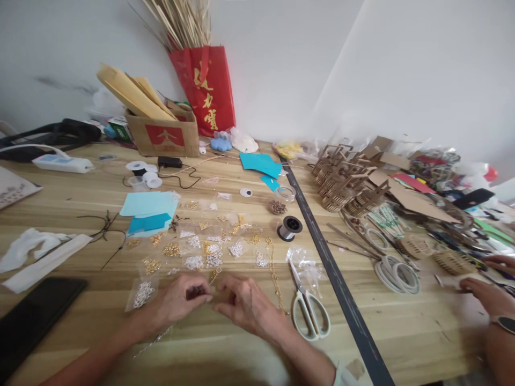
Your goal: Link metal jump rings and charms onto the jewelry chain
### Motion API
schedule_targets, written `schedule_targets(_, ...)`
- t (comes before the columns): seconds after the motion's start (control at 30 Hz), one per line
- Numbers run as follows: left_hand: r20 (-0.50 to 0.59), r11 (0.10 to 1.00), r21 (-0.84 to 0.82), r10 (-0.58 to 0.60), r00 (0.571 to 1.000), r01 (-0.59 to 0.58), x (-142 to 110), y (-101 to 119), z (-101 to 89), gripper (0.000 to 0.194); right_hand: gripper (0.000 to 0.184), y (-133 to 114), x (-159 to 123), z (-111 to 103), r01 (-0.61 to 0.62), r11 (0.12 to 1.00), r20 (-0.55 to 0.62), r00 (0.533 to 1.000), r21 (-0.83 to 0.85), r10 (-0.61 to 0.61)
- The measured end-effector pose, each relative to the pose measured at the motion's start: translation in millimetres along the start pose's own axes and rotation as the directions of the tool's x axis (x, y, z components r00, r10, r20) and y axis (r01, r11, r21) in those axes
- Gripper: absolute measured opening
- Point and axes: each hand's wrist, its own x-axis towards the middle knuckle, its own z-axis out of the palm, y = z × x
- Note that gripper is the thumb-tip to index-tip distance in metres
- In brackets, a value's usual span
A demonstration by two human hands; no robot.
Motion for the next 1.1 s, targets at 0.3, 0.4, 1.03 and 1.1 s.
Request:
schedule_targets(0.3,0.024,0.997,-0.077,-0.020,1.000,0.021,4,-1,6.7,0.012,0.005,12,5,21,0.073,0.945,-0.079,0.996,0.320,-0.051)
schedule_targets(0.4,0.037,0.997,-0.073,-0.006,0.999,0.009,3,2,2.2,0.013,0.003,13,5,19,0.057,0.943,-0.075,0.997,0.327,-0.034)
schedule_targets(1.03,0.028,0.991,0.118,-0.072,0.997,0.068,3,24,-10.6,0.011,0.005,21,9,29,0.031,0.844,-0.079,0.997,0.535,0.014)
schedule_targets(1.1,0.028,0.993,0.091,-0.074,0.997,0.071,3,25,-11.9,0.011,0.005,19,8,27,0.040,0.863,-0.099,0.995,0.504,0.012)
